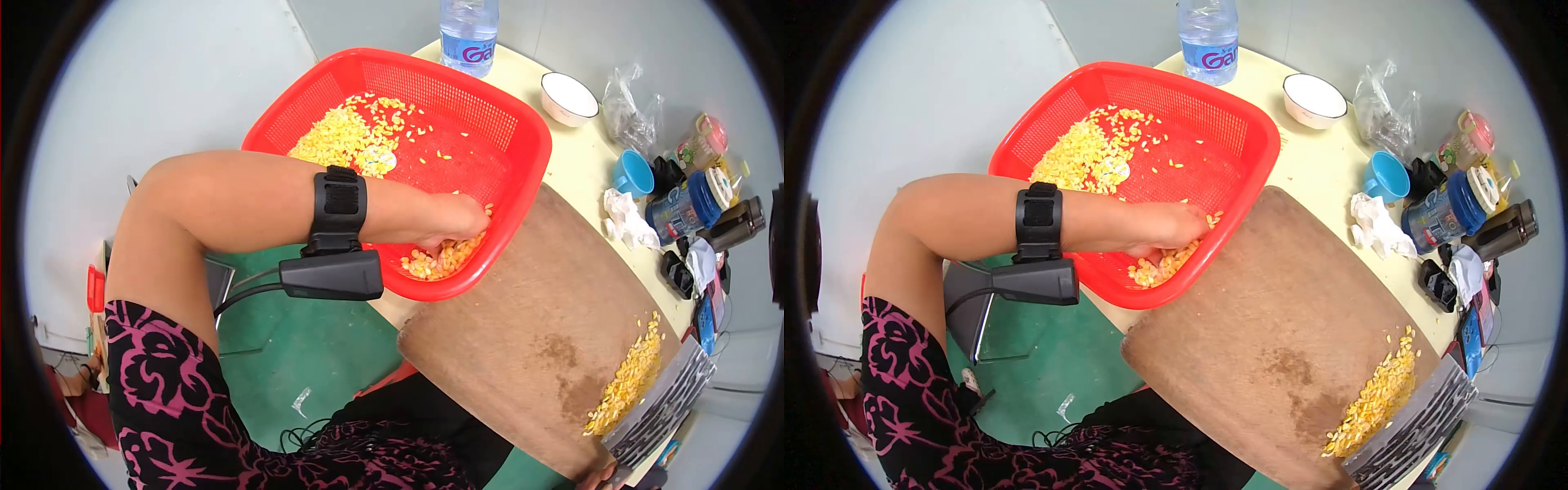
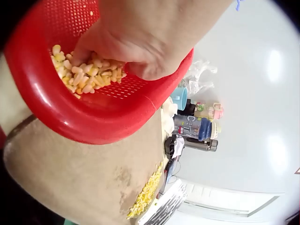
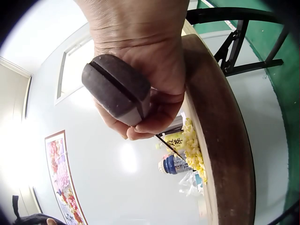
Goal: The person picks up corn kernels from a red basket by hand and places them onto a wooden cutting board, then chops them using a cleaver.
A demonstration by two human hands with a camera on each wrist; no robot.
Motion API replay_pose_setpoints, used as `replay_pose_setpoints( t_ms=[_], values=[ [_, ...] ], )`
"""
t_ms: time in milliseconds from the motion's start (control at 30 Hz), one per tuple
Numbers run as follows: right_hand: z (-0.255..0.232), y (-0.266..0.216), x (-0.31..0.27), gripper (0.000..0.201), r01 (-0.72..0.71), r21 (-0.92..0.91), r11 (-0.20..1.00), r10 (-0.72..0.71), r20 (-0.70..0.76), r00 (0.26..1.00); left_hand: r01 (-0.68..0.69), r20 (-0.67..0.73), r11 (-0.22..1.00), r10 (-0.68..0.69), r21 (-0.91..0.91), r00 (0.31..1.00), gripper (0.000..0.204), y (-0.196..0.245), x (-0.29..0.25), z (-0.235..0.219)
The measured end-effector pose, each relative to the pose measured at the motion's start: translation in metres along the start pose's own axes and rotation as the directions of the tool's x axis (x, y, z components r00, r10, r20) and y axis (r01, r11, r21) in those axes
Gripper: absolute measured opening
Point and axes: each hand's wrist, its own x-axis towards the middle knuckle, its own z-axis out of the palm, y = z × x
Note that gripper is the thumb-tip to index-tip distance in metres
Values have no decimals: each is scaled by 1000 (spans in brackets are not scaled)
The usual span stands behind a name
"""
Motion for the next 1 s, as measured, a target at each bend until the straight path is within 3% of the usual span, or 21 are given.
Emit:
replay_pose_setpoints(
  t_ms=[167, 267, 367, 467, 567, 767, 900, 1000],
  values=[
    [-1, -2, -1, 21, 12, -9, 1000, -11, 4, 1000, 11, 25, 973, -5, -230, 1000, 22, 16, -24, 2],
    [-6, -3, -3, 21, 10, -7, 1000, -10, 7, 1000, 48, -68, 973, -65, -228, 996, 22, 33, -43, 9],
    [-8, -4, -5, 21, 17, -18, 1000, -17, 4, 1000, -53, -75, 981, 39, -188, 996, 23, 25, -36, 7],
    [-9, -5, -8, 22, 30, -24, 999, -30, 2, 1000, -55, -33, 998, 54, -33, 998, 24, 10, -13, 1],
    [-11, -6, -10, 22, 37, -27, 999, -37, -3, 999, 77, 101, 962, -52, -262, 994, 22, 36, -48, 3],
    [-12, -8, -13, 22, 47, -34, 998, -47, -13, 999, 208, 281, 798, -51, -565, 958, 19, 23, -45, -12],
    [-12, -7, -15, 22, 48, -39, 998, -49, -17, 999, 144, 228, 769, 2, -623, 974, 17, 5, -43, -30],
    [-11, -7, -18, 22, 50, -38, 998, -51, -17, 999, 165, 138, 818, -105, -551, 985, 13, 8, -62, -35]
  ],
)
